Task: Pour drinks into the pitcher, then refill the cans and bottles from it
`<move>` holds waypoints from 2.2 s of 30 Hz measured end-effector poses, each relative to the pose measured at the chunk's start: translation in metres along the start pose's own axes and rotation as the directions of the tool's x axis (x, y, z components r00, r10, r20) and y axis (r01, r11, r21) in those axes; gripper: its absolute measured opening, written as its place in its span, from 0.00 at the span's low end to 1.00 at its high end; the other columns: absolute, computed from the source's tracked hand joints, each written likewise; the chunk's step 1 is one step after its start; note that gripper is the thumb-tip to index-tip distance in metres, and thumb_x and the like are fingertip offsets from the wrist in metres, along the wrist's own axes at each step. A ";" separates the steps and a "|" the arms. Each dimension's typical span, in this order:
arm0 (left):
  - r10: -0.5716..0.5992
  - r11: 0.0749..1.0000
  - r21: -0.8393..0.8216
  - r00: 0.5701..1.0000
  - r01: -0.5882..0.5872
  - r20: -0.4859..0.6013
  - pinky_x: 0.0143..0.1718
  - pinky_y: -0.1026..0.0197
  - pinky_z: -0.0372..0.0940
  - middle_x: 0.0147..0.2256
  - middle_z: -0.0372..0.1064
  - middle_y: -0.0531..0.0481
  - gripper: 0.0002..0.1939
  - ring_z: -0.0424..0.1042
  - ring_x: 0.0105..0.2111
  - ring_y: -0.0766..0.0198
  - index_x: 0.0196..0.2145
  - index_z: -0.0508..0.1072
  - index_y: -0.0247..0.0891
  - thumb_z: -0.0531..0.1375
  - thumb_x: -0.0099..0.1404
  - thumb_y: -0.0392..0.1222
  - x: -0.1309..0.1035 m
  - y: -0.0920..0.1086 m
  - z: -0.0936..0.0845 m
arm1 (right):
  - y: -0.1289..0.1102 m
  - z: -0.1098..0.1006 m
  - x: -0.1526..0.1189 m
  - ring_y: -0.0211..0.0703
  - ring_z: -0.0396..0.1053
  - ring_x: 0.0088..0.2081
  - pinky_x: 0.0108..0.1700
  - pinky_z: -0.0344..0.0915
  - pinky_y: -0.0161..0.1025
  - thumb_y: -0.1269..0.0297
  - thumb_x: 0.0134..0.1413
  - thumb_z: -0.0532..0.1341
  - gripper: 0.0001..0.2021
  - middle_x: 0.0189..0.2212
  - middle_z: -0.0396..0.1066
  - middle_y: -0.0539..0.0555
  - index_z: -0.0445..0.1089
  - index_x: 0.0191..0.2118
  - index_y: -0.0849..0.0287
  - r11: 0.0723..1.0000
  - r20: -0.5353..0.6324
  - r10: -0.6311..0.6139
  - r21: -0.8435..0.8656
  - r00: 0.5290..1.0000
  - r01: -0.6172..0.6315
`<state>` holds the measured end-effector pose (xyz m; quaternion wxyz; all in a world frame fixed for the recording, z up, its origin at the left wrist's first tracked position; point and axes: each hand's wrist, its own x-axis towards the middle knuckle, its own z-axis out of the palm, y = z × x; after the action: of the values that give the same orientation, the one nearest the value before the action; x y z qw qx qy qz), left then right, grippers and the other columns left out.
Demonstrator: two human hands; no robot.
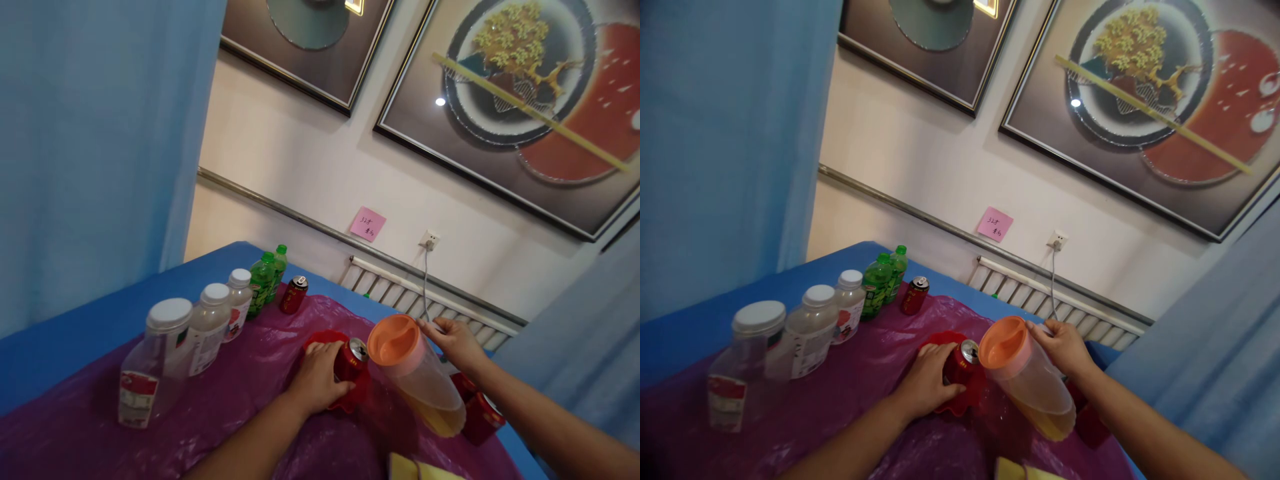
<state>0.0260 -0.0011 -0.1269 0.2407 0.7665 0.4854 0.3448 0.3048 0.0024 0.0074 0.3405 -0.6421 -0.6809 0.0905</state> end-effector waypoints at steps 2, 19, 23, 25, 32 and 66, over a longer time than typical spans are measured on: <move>-0.002 1.000 0.002 1.000 0.002 0.000 0.62 0.44 0.56 0.55 0.72 0.40 0.39 0.69 0.56 0.45 0.57 0.68 0.38 0.73 0.48 0.46 0.000 0.000 0.000 | 0.001 0.000 0.000 0.33 0.44 0.19 0.19 0.45 0.34 0.38 0.47 0.59 0.27 0.16 0.43 0.43 0.46 0.18 0.50 1.000 -0.008 -0.017 -0.010 1.000 0.017; 0.015 1.000 -0.004 1.000 -0.015 -0.008 0.60 0.45 0.57 0.54 0.73 0.42 0.36 0.70 0.55 0.45 0.54 0.70 0.41 0.73 0.48 0.47 0.000 -0.001 0.000 | -0.002 -0.001 -0.001 0.33 0.44 0.18 0.18 0.46 0.34 0.37 0.47 0.59 0.28 0.15 0.43 0.43 0.45 0.18 0.51 1.000 -0.002 -0.018 -0.014 1.000 0.018; 0.010 1.000 -0.005 1.000 -0.010 -0.010 0.60 0.45 0.57 0.54 0.73 0.42 0.37 0.70 0.55 0.44 0.55 0.69 0.42 0.73 0.48 0.47 0.000 -0.002 0.001 | -0.003 0.000 -0.001 0.34 0.45 0.18 0.18 0.46 0.33 0.36 0.46 0.59 0.28 0.15 0.43 0.43 0.46 0.19 0.50 1.000 0.012 0.016 0.002 1.000 -0.016; 0.012 1.000 -0.007 1.000 -0.012 -0.006 0.60 0.45 0.57 0.54 0.73 0.42 0.37 0.70 0.55 0.45 0.55 0.69 0.42 0.73 0.48 0.48 0.000 -0.003 0.002 | -0.003 0.000 -0.001 0.33 0.45 0.18 0.18 0.46 0.33 0.36 0.46 0.59 0.28 0.15 0.43 0.43 0.46 0.19 0.50 1.000 0.011 0.018 0.004 1.000 -0.018; 0.004 1.000 -0.011 1.000 -0.004 -0.010 0.61 0.45 0.56 0.54 0.73 0.41 0.38 0.69 0.56 0.45 0.56 0.68 0.40 0.73 0.48 0.47 -0.001 -0.002 0.002 | -0.001 0.001 0.000 0.33 0.46 0.18 0.17 0.46 0.33 0.37 0.47 0.59 0.28 0.15 0.43 0.43 0.47 0.18 0.51 1.000 -0.007 -0.015 -0.001 1.000 0.015; -0.005 1.000 -0.023 1.000 0.006 0.013 0.60 0.47 0.56 0.54 0.73 0.42 0.38 0.69 0.55 0.46 0.56 0.68 0.40 0.73 0.48 0.47 -0.001 -0.002 0.002 | 0.004 0.001 0.000 0.34 0.45 0.18 0.18 0.47 0.33 0.36 0.48 0.59 0.28 0.15 0.44 0.43 0.47 0.18 0.51 1.000 0.002 0.001 0.007 1.000 -0.001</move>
<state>0.0260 -0.0007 -0.1296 0.2535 0.7645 0.4820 0.3448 0.3070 0.0031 0.0043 0.3421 -0.6412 -0.6805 0.0935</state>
